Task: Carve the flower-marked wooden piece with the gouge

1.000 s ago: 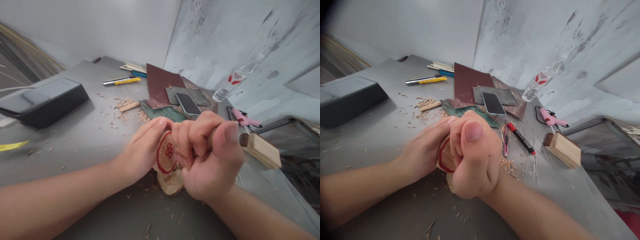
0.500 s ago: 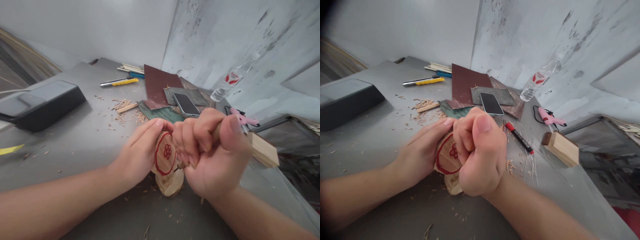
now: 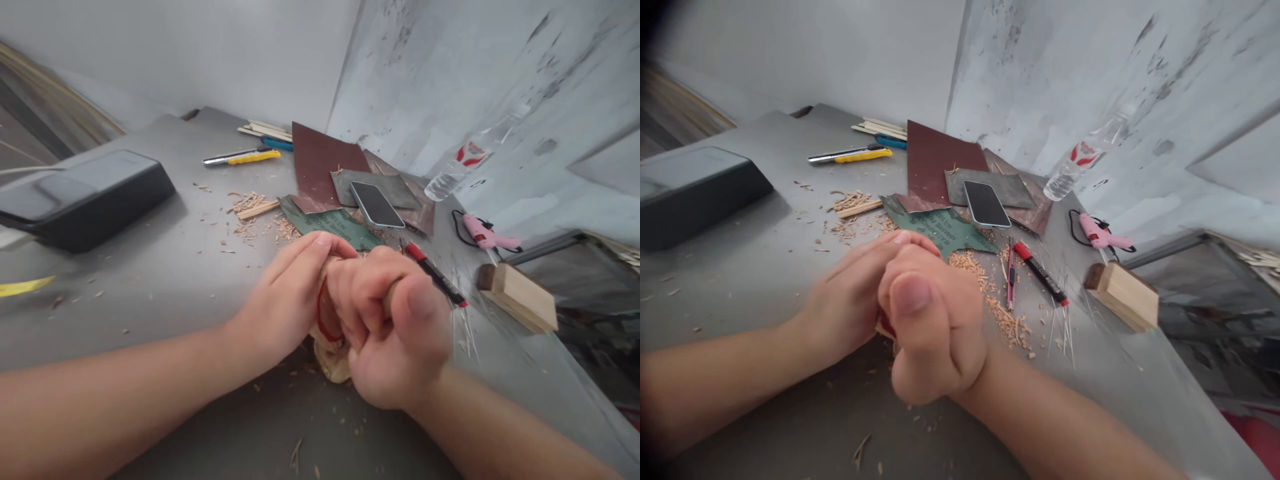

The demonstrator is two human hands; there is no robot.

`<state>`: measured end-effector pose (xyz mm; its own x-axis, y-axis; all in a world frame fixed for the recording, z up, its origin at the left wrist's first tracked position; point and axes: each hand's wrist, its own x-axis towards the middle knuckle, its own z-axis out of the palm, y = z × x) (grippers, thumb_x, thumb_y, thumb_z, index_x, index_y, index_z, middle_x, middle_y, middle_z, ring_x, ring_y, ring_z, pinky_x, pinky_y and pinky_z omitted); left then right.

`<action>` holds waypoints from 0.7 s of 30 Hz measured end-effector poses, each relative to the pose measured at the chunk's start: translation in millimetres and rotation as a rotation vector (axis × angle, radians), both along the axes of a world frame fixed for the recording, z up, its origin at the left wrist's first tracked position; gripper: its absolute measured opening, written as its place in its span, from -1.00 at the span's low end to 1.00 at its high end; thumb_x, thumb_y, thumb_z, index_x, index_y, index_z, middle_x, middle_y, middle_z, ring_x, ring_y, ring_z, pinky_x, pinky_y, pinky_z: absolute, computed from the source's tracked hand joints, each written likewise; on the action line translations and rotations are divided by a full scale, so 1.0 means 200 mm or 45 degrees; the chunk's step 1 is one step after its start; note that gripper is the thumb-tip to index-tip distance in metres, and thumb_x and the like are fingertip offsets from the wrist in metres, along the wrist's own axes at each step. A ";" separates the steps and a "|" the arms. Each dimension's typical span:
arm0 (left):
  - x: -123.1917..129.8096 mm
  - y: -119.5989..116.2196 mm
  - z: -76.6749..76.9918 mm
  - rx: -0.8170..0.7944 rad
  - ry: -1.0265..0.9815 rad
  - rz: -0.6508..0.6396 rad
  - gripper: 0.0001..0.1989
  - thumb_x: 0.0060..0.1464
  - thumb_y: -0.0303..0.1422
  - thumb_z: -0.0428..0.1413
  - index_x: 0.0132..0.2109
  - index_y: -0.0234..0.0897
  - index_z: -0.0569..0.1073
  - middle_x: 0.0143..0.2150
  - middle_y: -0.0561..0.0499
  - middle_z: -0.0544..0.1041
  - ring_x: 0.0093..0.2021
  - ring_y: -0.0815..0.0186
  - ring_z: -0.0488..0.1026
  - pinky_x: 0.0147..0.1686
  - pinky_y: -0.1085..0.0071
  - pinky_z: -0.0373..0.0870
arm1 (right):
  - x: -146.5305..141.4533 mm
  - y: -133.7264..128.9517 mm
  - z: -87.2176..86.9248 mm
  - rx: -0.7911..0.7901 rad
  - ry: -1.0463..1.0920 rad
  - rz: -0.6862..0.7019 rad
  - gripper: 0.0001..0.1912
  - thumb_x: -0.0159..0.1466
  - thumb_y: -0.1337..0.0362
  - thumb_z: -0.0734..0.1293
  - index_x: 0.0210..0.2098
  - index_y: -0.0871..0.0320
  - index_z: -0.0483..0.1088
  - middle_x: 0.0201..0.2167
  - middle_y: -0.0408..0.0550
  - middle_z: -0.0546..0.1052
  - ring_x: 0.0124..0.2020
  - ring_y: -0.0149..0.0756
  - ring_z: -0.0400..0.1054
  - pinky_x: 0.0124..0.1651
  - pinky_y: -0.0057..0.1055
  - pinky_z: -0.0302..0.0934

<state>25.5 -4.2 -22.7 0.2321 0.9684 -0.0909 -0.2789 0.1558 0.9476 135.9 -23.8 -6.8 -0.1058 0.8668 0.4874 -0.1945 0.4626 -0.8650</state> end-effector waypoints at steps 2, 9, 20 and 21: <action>0.00 0.00 -0.01 -0.036 -0.047 -0.009 -0.65 0.34 -0.14 0.03 -0.34 -0.21 0.51 -0.46 0.07 0.47 -0.41 0.31 0.41 -0.39 0.42 0.34 | 0.01 0.00 -0.01 -0.033 0.013 0.003 -0.40 0.48 -0.04 0.23 -0.63 0.06 0.16 -0.71 -0.26 0.12 -0.67 -0.38 0.06 -0.41 -0.25 0.18; 0.00 0.02 0.00 0.104 0.057 0.055 -0.65 0.36 -0.25 0.00 -0.38 -0.22 0.50 -0.35 0.02 0.53 -0.25 0.26 0.43 -0.25 0.41 0.37 | -0.03 0.02 0.19 -0.234 0.092 -0.045 -0.27 0.48 -0.03 0.24 -0.74 0.12 0.00 -0.82 -0.23 0.07 -0.77 -0.42 -0.03 -0.64 -0.33 -0.03; 0.01 0.00 0.00 -0.011 -0.060 0.042 -0.68 0.30 -0.19 0.04 -0.40 -0.21 0.46 -0.52 0.06 0.40 -0.34 0.26 0.46 -0.34 0.42 0.39 | -0.08 -0.01 0.25 -0.182 -0.024 -0.133 -0.16 0.43 -0.05 0.32 -0.82 0.14 -0.07 -0.84 -0.23 0.04 -0.75 -0.45 -0.02 -0.56 -0.31 0.02; 0.00 0.00 0.00 0.001 -0.046 0.044 -0.68 0.30 -0.18 0.04 -0.39 -0.20 0.47 -0.49 0.05 0.44 -0.33 0.26 0.46 -0.36 0.43 0.38 | -0.08 -0.01 0.26 -0.162 -0.044 -0.117 -0.18 0.43 -0.05 0.33 -0.81 0.13 -0.07 -0.83 -0.23 0.05 -0.75 -0.44 -0.01 -0.56 -0.30 0.04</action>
<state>26.5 -3.3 -23.2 0.2015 0.9760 -0.0828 -0.3178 0.1451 0.9370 120.0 -26.3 44.3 -0.0380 0.9280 0.3707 -0.1253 0.3636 -0.9231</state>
